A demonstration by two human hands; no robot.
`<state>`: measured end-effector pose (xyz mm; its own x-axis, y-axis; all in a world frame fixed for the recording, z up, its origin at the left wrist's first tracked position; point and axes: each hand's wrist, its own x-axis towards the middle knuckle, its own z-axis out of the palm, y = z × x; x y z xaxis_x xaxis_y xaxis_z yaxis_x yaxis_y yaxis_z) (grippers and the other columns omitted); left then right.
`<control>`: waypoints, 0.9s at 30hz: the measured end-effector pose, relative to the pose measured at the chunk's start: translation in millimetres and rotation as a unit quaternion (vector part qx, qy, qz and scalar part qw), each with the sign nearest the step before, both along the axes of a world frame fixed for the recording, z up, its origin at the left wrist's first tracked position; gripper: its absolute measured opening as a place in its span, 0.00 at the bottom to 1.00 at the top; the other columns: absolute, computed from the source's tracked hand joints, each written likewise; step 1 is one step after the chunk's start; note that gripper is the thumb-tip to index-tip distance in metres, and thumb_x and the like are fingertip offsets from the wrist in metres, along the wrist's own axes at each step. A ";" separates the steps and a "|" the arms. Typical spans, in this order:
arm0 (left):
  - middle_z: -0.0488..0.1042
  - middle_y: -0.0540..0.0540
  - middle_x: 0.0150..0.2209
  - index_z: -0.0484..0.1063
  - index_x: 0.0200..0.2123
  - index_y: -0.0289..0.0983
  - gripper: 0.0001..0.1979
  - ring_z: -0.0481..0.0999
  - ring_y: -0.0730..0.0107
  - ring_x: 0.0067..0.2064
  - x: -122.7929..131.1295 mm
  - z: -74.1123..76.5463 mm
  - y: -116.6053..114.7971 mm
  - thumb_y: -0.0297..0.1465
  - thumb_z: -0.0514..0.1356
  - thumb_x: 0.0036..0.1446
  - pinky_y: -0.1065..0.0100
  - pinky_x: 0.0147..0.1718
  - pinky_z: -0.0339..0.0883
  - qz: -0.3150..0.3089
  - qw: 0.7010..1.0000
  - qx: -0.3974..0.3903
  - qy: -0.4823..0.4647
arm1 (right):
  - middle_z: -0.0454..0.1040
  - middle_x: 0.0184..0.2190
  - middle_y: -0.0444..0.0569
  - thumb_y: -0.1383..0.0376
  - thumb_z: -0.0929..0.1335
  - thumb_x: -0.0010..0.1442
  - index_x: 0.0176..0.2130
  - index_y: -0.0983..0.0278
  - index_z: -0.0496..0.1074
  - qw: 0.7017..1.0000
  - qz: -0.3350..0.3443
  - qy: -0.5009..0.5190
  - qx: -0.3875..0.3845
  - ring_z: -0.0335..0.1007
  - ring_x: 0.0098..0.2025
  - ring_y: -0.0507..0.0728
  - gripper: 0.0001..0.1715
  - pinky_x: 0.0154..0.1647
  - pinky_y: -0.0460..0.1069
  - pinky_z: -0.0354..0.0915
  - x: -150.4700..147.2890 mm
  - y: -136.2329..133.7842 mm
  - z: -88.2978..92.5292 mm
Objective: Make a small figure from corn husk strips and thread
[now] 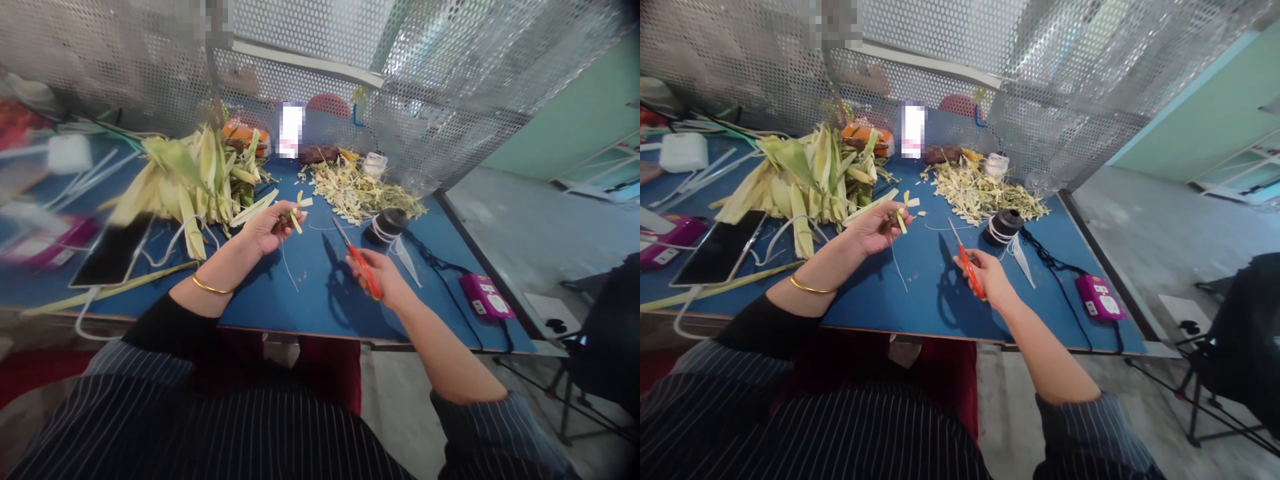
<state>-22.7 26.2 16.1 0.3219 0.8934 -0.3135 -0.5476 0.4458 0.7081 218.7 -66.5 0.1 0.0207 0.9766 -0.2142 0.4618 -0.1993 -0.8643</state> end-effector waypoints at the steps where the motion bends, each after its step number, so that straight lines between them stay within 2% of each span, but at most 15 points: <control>1: 0.74 0.48 0.22 0.69 0.25 0.32 0.06 0.76 0.77 0.27 -0.1 0.0 0.0 0.24 0.65 0.44 0.81 0.14 0.54 -0.001 1.000 0.000 0.000 | 0.73 0.28 0.48 0.51 0.67 0.56 0.45 0.63 0.71 0.993 0.006 -0.115 0.037 0.67 0.24 0.54 0.23 0.24 0.48 0.63 7.9 -1.2 0.5; 3: 0.74 0.48 0.22 0.69 0.26 0.32 0.06 0.76 0.77 0.28 0.4 0.1 -0.4 0.24 0.65 0.45 0.81 0.14 0.55 0.002 1.000 -0.006 0.008 | 0.76 0.36 0.55 0.54 0.66 0.58 0.50 0.63 0.69 0.945 0.008 -0.319 0.074 0.73 0.35 0.61 0.24 0.34 0.52 0.65 21.6 -3.2 0.7; 5: 0.74 0.49 0.22 0.70 0.26 0.32 0.06 0.77 0.77 0.28 1.7 -0.1 -1.2 0.24 0.65 0.44 0.81 0.15 0.57 0.012 1.000 -0.007 0.022 | 0.76 0.40 0.59 0.55 0.64 0.59 0.54 0.64 0.66 0.894 0.013 -0.442 0.071 0.73 0.41 0.66 0.27 0.38 0.55 0.65 30.4 -5.1 0.1; 8: 0.74 0.48 0.23 0.70 0.26 0.32 0.06 0.76 0.77 0.28 4.8 -1.7 -3.8 0.25 0.66 0.44 0.80 0.17 0.59 0.016 0.998 0.021 0.051 | 0.76 0.40 0.61 0.56 0.64 0.60 0.56 0.67 0.63 0.851 0.042 -0.518 0.072 0.74 0.40 0.68 0.28 0.35 0.56 0.65 34.0 -7.0 -0.2; 11: 0.76 0.47 0.25 0.72 0.28 0.32 0.07 0.75 0.76 0.28 9.1 -2.6 -8.9 0.28 0.67 0.45 0.79 0.19 0.60 0.020 0.993 0.062 0.096 | 0.74 0.39 0.62 0.59 0.66 0.58 0.48 0.68 0.70 0.827 0.066 -0.547 0.114 0.74 0.37 0.68 0.21 0.33 0.57 0.65 28.9 -4.2 5.6; 13: 0.77 0.46 0.25 0.73 0.29 0.32 0.08 0.74 0.76 0.28 12.6 -2.1 -13.7 0.30 0.66 0.46 0.77 0.21 0.61 0.015 0.988 0.086 0.127 | 0.74 0.39 0.61 0.60 0.66 0.58 0.43 0.66 0.74 0.843 0.072 -0.504 0.172 0.73 0.39 0.67 0.16 0.35 0.58 0.67 20.7 3.2 12.9; 14: 0.77 0.45 0.25 0.73 0.29 0.31 0.08 0.74 0.76 0.28 14.3 -1.7 -16.3 0.30 0.66 0.46 0.77 0.21 0.62 0.006 0.986 0.097 0.139 | 0.74 0.41 0.60 0.61 0.67 0.58 0.43 0.65 0.74 0.864 0.073 -0.451 0.211 0.73 0.41 0.67 0.15 0.38 0.59 0.67 14.8 8.8 16.8; 16: 0.76 0.45 0.25 0.74 0.30 0.31 0.08 0.74 0.75 0.27 17.5 -1.4 -21.0 0.30 0.66 0.46 0.76 0.21 0.61 -0.010 0.982 0.114 0.152 | 0.74 0.44 0.55 0.60 0.67 0.58 0.49 0.63 0.72 0.920 0.068 -0.270 0.278 0.73 0.44 0.62 0.19 0.43 0.57 0.68 -0.4 22.9 22.9; 18: 0.76 0.46 0.25 0.74 0.30 0.32 0.09 0.73 0.75 0.27 19.6 -2.3 -24.4 0.31 0.66 0.46 0.75 0.21 0.61 -0.025 0.978 0.132 0.157 | 0.75 0.44 0.52 0.61 0.70 0.55 0.51 0.61 0.71 0.952 0.070 -0.072 0.289 0.73 0.42 0.58 0.22 0.43 0.55 0.69 -18.2 37.9 25.1; 20: 0.76 0.46 0.25 0.74 0.30 0.32 0.10 0.72 0.76 0.26 20.5 -4.4 -26.0 0.32 0.66 0.46 0.75 0.21 0.61 -0.039 0.976 0.145 0.159 | 0.76 0.39 0.49 0.61 0.71 0.53 0.48 0.61 0.72 0.958 0.105 0.046 0.263 0.73 0.38 0.55 0.21 0.41 0.53 0.69 -35.3 49.7 23.1; 23: 0.75 0.47 0.25 0.75 0.30 0.32 0.09 0.71 0.77 0.26 21.0 -7.8 -26.6 0.33 0.66 0.47 0.76 0.22 0.61 -0.054 0.973 0.153 0.164 | 0.76 0.30 0.45 0.61 0.71 0.55 0.39 0.62 0.75 0.954 0.108 0.094 0.262 0.72 0.32 0.53 0.10 0.37 0.51 0.68 -51.2 57.0 16.2; 27: 0.76 0.46 0.27 0.77 0.31 0.32 0.11 0.72 0.76 0.27 23.3 -9.9 -27.9 0.35 0.65 0.49 0.76 0.23 0.62 -0.069 0.968 0.157 0.182 | 0.73 0.25 0.44 0.63 0.69 0.57 0.31 0.63 0.74 0.952 0.068 0.026 0.298 0.68 0.28 0.52 0.06 0.32 0.49 0.65 -50.6 54.0 8.6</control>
